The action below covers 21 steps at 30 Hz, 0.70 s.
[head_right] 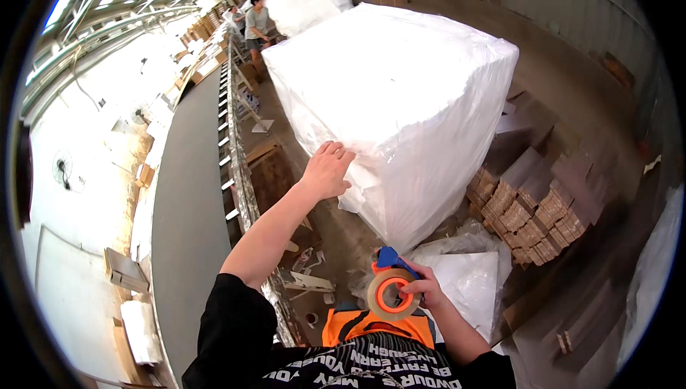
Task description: The person tapes cardboard boxes, moves large pieces of protective foam and furniture panels into position, and then wraps and tapes a large stack of foam pieces.
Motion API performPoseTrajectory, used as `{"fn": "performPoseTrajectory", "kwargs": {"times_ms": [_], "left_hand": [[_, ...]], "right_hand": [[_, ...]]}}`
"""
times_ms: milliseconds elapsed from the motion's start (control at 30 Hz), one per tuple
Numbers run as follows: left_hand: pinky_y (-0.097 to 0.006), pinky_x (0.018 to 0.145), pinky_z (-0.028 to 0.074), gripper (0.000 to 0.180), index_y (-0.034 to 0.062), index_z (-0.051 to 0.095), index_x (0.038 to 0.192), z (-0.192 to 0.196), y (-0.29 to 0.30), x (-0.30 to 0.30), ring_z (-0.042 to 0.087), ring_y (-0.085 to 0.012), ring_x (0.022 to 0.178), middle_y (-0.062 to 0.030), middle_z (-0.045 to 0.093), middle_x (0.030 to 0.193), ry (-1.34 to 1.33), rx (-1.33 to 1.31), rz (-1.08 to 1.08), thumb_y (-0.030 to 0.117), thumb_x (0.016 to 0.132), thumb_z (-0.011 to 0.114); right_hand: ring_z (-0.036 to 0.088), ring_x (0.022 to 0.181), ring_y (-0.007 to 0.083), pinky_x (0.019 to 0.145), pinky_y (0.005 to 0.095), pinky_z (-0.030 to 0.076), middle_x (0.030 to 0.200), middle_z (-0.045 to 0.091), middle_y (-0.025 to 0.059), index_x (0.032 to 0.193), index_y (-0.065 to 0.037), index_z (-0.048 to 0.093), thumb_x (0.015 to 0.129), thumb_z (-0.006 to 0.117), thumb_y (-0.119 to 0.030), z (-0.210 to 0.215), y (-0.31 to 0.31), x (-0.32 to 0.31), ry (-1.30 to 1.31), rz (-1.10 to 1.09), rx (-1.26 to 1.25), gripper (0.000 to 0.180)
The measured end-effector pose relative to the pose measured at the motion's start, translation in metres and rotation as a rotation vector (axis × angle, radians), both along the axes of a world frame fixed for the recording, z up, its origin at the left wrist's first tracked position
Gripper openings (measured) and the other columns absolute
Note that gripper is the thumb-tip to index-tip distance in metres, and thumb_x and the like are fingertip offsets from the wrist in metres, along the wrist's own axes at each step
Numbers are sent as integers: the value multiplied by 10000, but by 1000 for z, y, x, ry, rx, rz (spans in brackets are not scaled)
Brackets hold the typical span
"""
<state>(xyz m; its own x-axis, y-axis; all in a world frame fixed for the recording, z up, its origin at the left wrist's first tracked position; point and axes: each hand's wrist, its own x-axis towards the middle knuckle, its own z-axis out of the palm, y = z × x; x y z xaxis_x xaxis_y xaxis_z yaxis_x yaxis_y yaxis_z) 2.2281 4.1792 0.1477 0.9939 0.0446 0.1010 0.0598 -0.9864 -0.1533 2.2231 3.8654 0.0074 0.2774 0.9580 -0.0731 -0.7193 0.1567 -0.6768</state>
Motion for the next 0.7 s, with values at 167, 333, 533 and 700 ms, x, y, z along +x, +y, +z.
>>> {"fn": "performPoseTrajectory", "kwargs": {"times_ms": [167,333,533,700], "left_hand": [[-486,1172,115,400,134,684,1057,23,18,12,368,-244,1314,-21,576,1228,201,248,-14,412,770,683],[-524,1174,92,211,152,708,841,36,56,21,330,-282,1335,9,577,1211,223,132,-233,331,730,722],[-547,1145,123,79,140,651,708,20,89,30,399,-314,1243,-3,606,1039,136,41,-499,186,687,711],[-579,1073,178,95,138,580,623,7,104,46,445,-293,1090,26,546,803,20,-83,-742,82,652,651]], "right_hand": [[606,1087,245,976,344,455,1241,584,192,1366,106,408,615,607,-26,13,24,10,28,-71,3,788],[617,1070,231,951,323,474,1226,595,184,1373,91,404,694,588,-51,50,68,11,20,-145,-5,718],[583,588,139,556,249,502,782,608,73,1124,83,564,755,594,-125,87,134,1,-12,-499,-212,424],[565,566,132,484,262,469,755,599,82,1107,83,575,743,602,-136,107,160,-8,-50,-725,-366,425]]}}
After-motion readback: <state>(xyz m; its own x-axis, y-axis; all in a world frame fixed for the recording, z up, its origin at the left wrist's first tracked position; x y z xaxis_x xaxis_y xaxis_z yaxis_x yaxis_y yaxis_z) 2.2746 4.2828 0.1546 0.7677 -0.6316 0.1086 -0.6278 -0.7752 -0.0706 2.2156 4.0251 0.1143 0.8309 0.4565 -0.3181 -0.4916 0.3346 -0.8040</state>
